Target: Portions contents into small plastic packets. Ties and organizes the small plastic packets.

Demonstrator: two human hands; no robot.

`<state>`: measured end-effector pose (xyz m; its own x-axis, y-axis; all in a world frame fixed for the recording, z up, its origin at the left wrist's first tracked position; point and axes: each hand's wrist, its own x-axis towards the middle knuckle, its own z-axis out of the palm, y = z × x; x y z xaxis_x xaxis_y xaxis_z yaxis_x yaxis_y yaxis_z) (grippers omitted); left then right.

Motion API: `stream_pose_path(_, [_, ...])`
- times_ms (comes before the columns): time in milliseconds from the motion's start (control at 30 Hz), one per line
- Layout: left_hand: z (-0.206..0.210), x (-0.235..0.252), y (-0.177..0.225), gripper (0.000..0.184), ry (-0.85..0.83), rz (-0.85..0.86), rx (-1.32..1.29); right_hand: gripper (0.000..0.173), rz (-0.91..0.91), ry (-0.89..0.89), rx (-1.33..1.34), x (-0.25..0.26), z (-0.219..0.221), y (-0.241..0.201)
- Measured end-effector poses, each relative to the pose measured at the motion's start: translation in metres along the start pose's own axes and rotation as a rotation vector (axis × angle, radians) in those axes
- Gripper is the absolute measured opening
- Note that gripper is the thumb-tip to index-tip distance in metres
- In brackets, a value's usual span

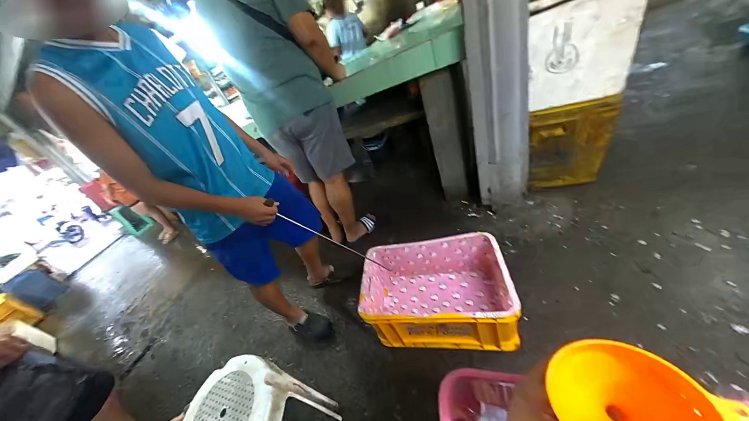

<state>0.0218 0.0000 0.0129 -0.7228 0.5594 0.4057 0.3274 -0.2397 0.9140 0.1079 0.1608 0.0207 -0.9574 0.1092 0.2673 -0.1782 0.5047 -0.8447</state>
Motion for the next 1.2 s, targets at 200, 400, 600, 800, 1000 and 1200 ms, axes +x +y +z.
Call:
stream_pose_path(200, [-0.003,-0.003,-0.028,0.037,-0.053,0.172,-0.104,0.059,-0.03,0.079,0.043,-0.014,-0.002,0.024])
stream_pose_path(400, [-0.008,0.004,-0.034,0.03,-0.097,0.197,-0.124,0.059,-0.104,0.088,0.06,-0.015,0.001,0.037])
stream_pose_path(600, [-0.01,0.005,-0.036,0.031,-0.101,0.18,-0.1,0.056,-0.173,0.088,0.069,-0.018,0.007,0.058])
stream_pose_path(800, [-0.01,0.006,-0.033,0.029,-0.098,0.132,-0.104,0.064,-0.122,0.094,0.034,-0.018,0.001,0.041])
stream_pose_path(1000, [-0.009,0.005,-0.033,0.03,-0.101,0.154,-0.099,0.057,-0.1,0.08,0.073,-0.017,-0.001,0.032])
stream_pose_path(1200, [-0.009,0.004,-0.036,0.026,-0.097,0.198,-0.087,0.044,-0.163,0.049,0.058,-0.01,-0.002,0.028])
